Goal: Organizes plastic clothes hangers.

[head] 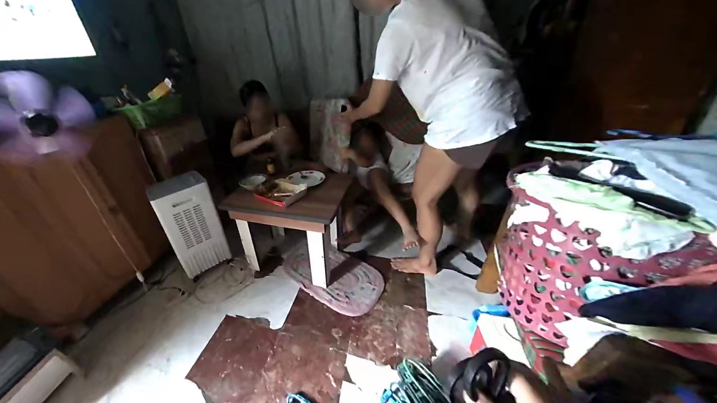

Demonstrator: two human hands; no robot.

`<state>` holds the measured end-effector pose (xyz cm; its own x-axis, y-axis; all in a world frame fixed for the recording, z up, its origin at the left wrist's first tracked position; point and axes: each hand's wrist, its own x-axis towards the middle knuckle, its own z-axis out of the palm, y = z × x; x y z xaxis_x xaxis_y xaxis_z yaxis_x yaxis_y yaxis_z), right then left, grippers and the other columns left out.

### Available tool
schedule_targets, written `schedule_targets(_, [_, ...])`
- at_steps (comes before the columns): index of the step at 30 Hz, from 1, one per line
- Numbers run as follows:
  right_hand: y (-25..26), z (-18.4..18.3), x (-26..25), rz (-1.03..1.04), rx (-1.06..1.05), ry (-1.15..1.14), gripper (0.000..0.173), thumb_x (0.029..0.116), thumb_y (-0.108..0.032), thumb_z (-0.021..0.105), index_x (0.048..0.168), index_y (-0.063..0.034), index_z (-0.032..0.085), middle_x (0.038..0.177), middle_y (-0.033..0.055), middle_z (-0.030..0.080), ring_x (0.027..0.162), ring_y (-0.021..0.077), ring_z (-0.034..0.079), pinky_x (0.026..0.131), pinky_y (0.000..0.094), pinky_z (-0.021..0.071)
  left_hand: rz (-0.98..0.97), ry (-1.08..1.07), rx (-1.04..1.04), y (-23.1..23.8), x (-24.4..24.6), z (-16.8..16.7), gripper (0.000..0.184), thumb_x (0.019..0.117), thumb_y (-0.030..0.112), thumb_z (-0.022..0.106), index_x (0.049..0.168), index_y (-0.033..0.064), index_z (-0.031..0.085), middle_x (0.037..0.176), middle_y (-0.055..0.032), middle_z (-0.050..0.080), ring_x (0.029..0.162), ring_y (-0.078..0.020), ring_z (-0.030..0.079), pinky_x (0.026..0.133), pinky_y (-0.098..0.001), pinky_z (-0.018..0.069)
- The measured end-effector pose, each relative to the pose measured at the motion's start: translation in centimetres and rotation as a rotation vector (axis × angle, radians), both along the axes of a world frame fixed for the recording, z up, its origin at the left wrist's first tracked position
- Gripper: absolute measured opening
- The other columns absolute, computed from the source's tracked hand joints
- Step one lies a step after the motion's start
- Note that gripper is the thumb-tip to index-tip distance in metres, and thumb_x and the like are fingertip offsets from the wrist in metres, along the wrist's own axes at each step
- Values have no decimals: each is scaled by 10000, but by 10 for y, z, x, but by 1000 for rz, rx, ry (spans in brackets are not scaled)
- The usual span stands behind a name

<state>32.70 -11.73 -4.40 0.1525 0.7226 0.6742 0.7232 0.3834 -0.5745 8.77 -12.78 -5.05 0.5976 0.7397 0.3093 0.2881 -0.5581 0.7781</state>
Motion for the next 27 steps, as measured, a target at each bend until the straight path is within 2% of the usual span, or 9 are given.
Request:
schedule_targets(2, [12,-4,-17,-25,69,43,432,958,-378,545,893,15,712,808,138,695,806,207,673,917,477,502,115,-10,12,0,2,-8,329,1010,142,556,1165,-110,698,975,-235,713,865,-290,699,828,-425,564])
schedule_targets(4, [16,-7,-27,-6,66,51,428,996,-339,501,893,17,716,802,135,700,832,203,689,1036,488,457,248,15,43,1,3,-16,255,985,90,585,1114,-65,740,941,-207,722,840,-293,712,797,-444,580])
schedule_targets(7, [22,-16,-30,-49,87,33,446,1001,-340,459,876,9,707,819,143,693,871,232,683,1056,489,431,349,26,52,2,5,-22,207,950,72,636,1061,-46,764,952,-191,732,869,-293,724,817,-457,587])
schedule_targets(14, [19,-26,-19,-50,58,79,362,967,-253,477,982,31,701,938,149,724,957,227,678,987,433,483,393,-73,121,7,16,-36,163,918,70,660,944,-38,780,894,-159,753,877,-259,734,857,-417,584])
schedule_targets(17, [17,-24,-18,-37,92,100,340,951,-265,510,944,10,711,900,113,723,921,155,663,956,341,491,425,-170,94,7,22,-39,146,898,45,664,906,-63,763,856,-159,744,834,-213,727,835,-359,583])
schedule_targets(20, [22,-26,-9,-77,62,100,352,936,-274,520,927,16,720,862,132,715,849,194,662,840,365,512,459,-222,120,9,26,-39,130,879,17,658,894,-74,750,832,-159,733,815,-194,719,826,-323,580])
schedule_targets(22, [26,-30,0,-92,-1,171,332,902,-221,523,962,44,714,876,157,714,841,214,679,793,398,536,493,-247,145,12,26,-37,127,885,17,648,891,-75,736,813,-147,716,794,-175,702,804,-299,574])
schedule_targets(25, [33,-37,27,-60,-37,296,300,884,-86,483,1058,93,649,942,151,700,871,107,664,807,291,545,571,-259,214,17,22,-37,132,886,32,639,883,-69,724,805,-135,706,795,-169,694,807,-292,572])
schedule_targets(27, [40,-45,47,-100,-62,315,312,902,-63,466,1088,135,619,949,211,672,857,158,642,785,328,531,578,-245,230,17,16,-36,122,896,34,640,892,-59,719,818,-132,696,821,-177,686,823,-303,564])
